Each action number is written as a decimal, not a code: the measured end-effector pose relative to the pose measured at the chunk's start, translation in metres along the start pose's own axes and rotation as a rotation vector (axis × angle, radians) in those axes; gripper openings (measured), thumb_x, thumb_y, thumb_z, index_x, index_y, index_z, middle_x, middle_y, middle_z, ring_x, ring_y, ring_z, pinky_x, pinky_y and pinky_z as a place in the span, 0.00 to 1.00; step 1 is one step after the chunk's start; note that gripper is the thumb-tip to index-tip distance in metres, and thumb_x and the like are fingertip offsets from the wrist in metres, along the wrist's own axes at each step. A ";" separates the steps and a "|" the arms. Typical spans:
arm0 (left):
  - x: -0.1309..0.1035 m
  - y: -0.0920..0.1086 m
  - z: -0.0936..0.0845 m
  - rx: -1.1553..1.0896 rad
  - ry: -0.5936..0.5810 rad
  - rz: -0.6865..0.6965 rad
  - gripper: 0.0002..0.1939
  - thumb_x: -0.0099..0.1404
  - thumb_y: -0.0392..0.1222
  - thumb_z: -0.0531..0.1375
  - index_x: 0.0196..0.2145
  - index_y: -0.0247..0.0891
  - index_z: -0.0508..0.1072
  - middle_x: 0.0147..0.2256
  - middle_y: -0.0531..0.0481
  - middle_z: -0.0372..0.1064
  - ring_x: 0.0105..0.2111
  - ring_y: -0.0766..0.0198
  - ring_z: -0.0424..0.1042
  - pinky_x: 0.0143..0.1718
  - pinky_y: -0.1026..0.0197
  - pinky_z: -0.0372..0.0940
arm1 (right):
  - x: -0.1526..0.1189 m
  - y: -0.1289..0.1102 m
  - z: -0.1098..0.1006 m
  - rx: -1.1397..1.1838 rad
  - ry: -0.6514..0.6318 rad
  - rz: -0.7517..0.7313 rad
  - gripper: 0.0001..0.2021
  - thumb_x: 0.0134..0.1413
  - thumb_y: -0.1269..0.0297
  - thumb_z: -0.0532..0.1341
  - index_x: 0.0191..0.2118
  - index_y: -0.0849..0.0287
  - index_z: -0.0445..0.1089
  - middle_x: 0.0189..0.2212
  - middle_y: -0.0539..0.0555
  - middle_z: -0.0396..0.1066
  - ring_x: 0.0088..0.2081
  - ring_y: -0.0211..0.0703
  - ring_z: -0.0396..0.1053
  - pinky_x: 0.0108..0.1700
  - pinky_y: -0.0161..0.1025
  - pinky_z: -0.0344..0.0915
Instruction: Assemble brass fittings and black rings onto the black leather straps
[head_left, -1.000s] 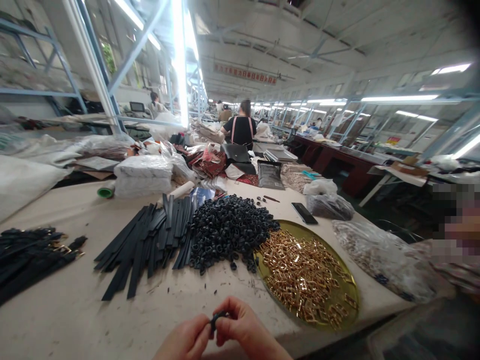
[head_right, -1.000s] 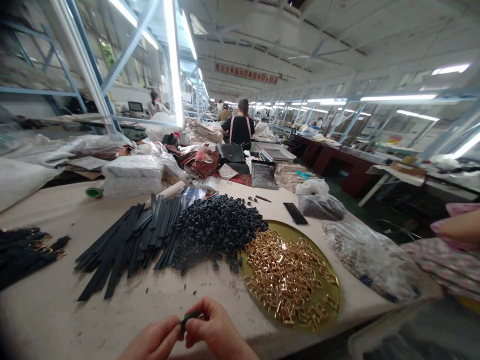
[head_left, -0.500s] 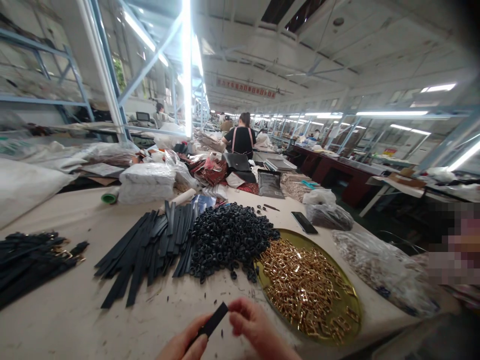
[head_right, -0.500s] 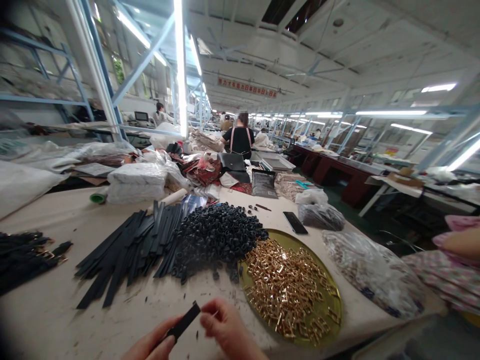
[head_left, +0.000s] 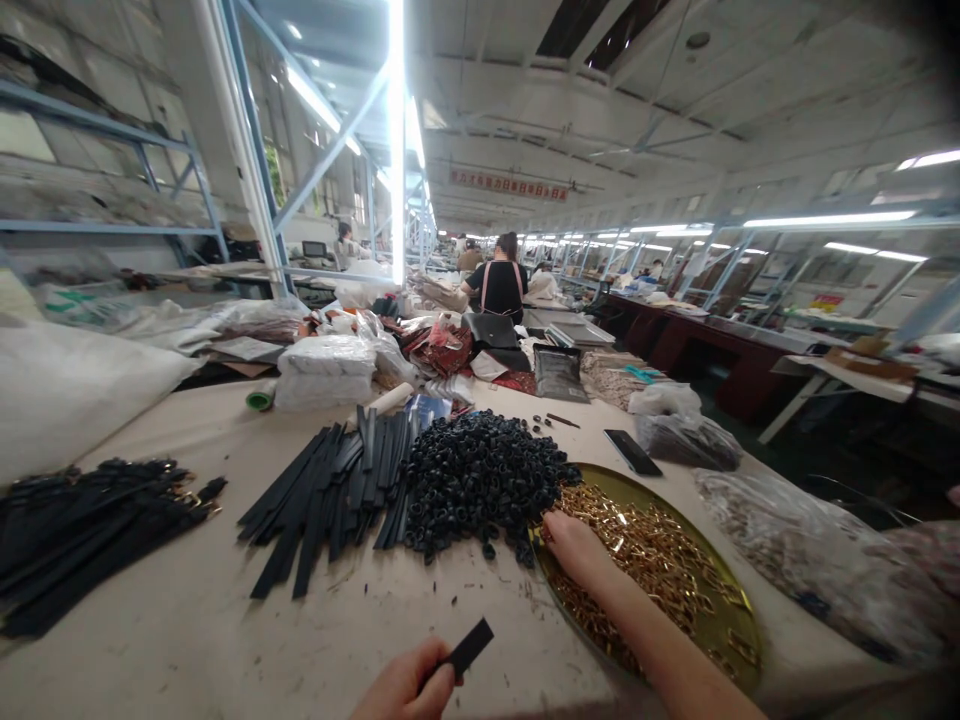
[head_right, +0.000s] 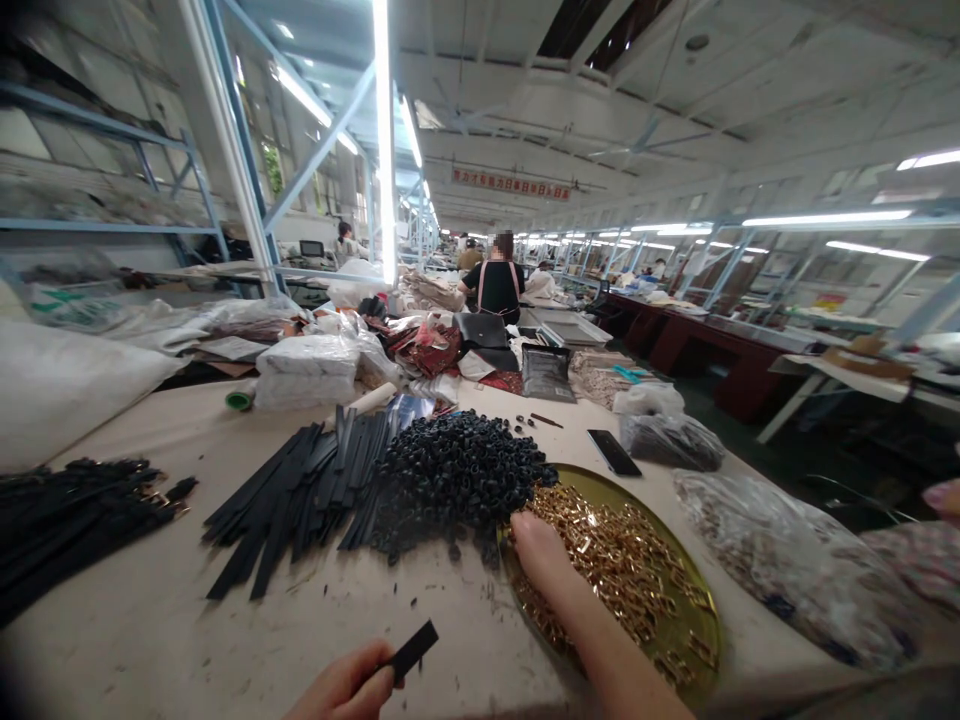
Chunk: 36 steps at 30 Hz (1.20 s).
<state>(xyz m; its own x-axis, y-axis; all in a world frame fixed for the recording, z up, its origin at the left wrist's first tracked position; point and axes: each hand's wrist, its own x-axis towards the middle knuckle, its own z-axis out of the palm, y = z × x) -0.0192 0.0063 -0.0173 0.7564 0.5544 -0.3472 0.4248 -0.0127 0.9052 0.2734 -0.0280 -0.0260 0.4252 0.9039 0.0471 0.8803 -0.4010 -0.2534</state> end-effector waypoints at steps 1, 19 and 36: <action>-0.001 0.002 0.001 -0.002 -0.006 -0.003 0.13 0.59 0.51 0.47 0.28 0.38 0.61 0.14 0.60 0.49 0.17 0.70 0.50 0.19 0.67 0.46 | -0.005 -0.003 -0.001 0.026 0.006 -0.013 0.07 0.46 0.75 0.54 0.30 0.61 0.67 0.30 0.55 0.69 0.35 0.43 0.67 0.38 0.36 0.59; 0.016 0.004 0.003 -0.081 0.097 -0.040 0.12 0.60 0.48 0.45 0.27 0.37 0.61 0.16 0.59 0.55 0.14 0.71 0.53 0.16 0.69 0.49 | -0.056 -0.059 0.022 1.418 -0.026 0.328 0.13 0.42 0.60 0.63 0.35 0.58 0.64 0.23 0.46 0.64 0.21 0.31 0.60 0.22 0.29 0.59; 0.004 0.007 -0.008 0.302 0.087 0.108 0.11 0.62 0.43 0.47 0.29 0.37 0.66 0.26 0.52 0.65 0.26 0.66 0.62 0.28 0.65 0.52 | -0.107 -0.140 0.055 1.858 -0.266 0.617 0.13 0.39 0.60 0.66 0.32 0.59 0.68 0.24 0.46 0.68 0.23 0.28 0.64 0.26 0.27 0.62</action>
<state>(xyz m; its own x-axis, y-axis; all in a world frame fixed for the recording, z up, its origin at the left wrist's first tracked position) -0.0168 0.0155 -0.0101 0.7653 0.6052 -0.2193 0.4829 -0.3144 0.8173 0.0930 -0.0604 -0.0483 0.3417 0.7936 -0.5034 -0.6912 -0.1508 -0.7068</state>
